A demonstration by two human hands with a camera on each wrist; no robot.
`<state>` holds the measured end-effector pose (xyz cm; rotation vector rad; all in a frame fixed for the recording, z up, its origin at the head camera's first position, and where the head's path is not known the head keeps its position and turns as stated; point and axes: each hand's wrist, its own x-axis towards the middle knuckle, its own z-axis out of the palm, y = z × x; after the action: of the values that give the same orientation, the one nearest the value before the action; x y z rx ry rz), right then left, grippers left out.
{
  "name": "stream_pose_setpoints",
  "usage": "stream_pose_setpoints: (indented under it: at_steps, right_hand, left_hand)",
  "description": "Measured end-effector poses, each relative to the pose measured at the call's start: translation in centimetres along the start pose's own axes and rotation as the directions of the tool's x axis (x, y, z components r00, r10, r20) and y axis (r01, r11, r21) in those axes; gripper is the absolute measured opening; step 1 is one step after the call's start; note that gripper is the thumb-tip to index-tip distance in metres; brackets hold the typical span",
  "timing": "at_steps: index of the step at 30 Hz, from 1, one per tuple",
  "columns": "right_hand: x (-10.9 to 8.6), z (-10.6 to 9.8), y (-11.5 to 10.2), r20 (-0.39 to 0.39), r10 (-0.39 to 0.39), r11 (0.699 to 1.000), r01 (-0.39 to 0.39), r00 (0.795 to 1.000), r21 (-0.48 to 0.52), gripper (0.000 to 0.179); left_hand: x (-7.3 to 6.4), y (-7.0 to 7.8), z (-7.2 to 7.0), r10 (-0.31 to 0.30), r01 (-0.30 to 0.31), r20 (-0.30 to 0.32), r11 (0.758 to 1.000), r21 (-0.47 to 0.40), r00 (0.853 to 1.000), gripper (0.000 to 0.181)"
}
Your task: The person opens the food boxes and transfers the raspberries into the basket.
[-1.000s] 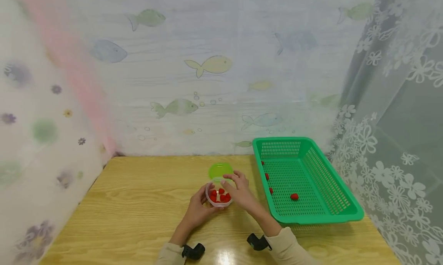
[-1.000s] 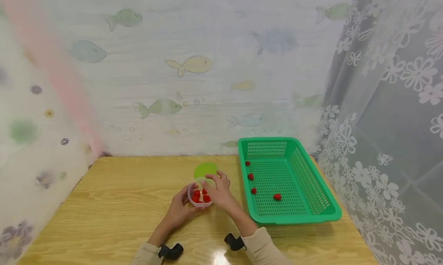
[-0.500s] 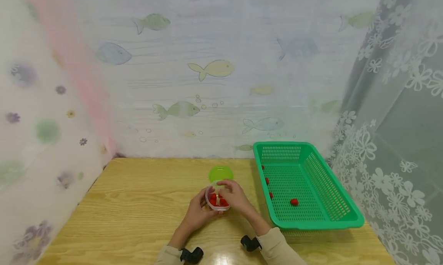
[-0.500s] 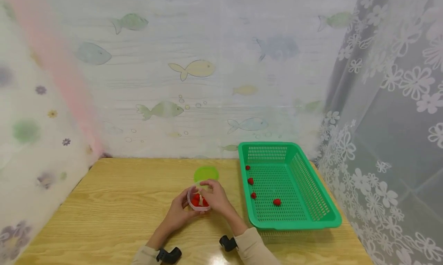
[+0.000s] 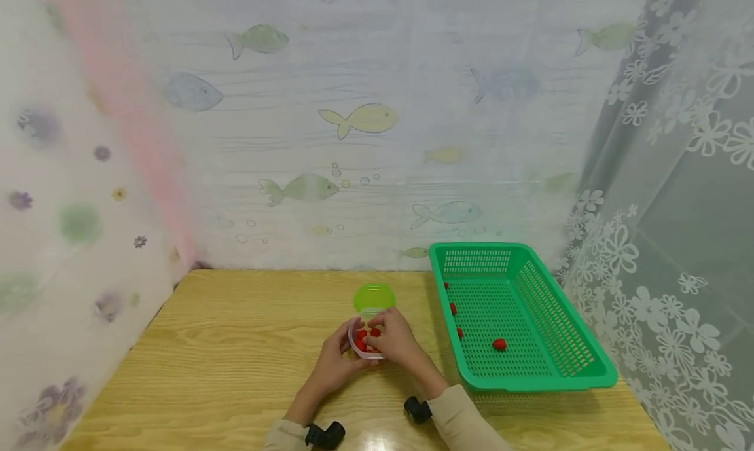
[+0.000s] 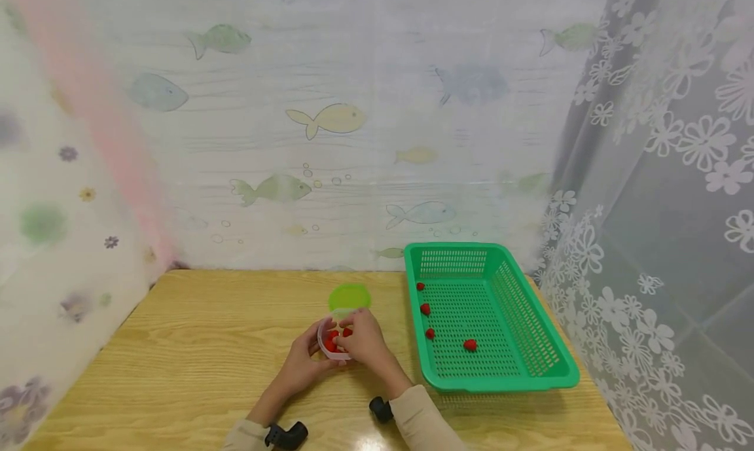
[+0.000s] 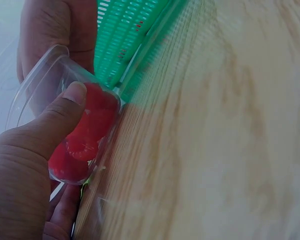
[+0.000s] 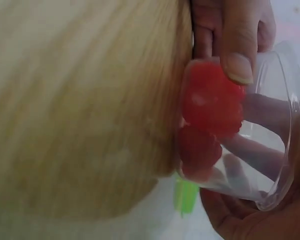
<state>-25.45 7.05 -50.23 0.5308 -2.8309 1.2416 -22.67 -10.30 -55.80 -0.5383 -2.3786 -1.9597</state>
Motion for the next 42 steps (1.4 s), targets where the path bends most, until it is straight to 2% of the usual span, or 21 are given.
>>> stream_pose_setpoints:
  at_steps: [2, 5, 8, 12, 19, 23, 27, 30, 33, 42]
  right_hand:
    - [0.2, -0.1, -0.1, 0.011, -0.008, 0.998, 0.009, 1.000, -0.062, 0.017]
    - [0.4, -0.2, 0.0, 0.030, 0.001, 0.994, 0.002, 1.000, -0.105, 0.012]
    - [0.6, -0.4, 0.1, 0.057, 0.007, 0.994, -0.001, 0.998, -0.108, 0.007]
    - [0.7, -0.4, 0.5, 0.085, -0.014, 0.994, 0.024, 0.996, -0.106, 0.009]
    - [0.2, -0.4, 0.7, 0.077, -0.023, 0.986, 0.036, 0.997, -0.162, 0.019]
    - [0.4, -0.3, 0.3, 0.096, -0.025, 0.981, 0.043, 0.995, -0.187, 0.017]
    - [0.8, -0.3, -0.2, 0.113, 0.008, 0.986, 0.011, 0.994, -0.166, 0.015]
    - [0.8, -0.1, -0.3, 0.113, 0.058, 0.993, -0.046, 0.992, -0.111, 0.015]
    - [0.7, 0.2, -0.1, 0.091, 0.075, 0.995, -0.069, 0.993, -0.074, 0.014]
    - [0.0, 0.2, 0.0, -0.017, 0.051, 0.998, -0.051, 0.999, -0.028, 0.015]
  left_hand:
    - [0.0, 0.0, 0.1, 0.001, -0.001, -0.002, 1.000, -0.003, 1.000, 0.088]
    - [0.1, -0.1, 0.2, 0.001, -0.001, -0.001, 1.000, -0.005, 1.000, 0.088]
    - [0.1, -0.2, 0.4, 0.001, -0.001, 0.004, 1.000, 0.000, 1.000, 0.088]
    - [0.0, -0.2, 0.4, 0.000, 0.000, 0.007, 1.000, 0.010, 1.000, 0.088]
    - [0.0, -0.2, 0.3, -0.009, 0.009, 0.017, 1.000, 0.003, 1.000, 0.088]
    - [0.0, -0.3, 0.0, -0.001, 0.001, 0.036, 1.000, 0.013, 0.999, 0.089]
    - [-0.1, -0.4, -0.4, 0.028, -0.029, 0.045, 0.999, 0.016, 0.999, 0.088]
    - [-0.2, -0.4, -0.5, 0.028, -0.029, 0.054, 1.000, 0.007, 0.998, 0.089]
    - [-0.2, -0.3, -0.5, 0.026, -0.026, 0.065, 1.000, 0.005, 0.998, 0.090]
    - [0.0, -0.2, -0.4, 0.038, -0.039, 0.056, 0.999, 0.006, 0.998, 0.088]
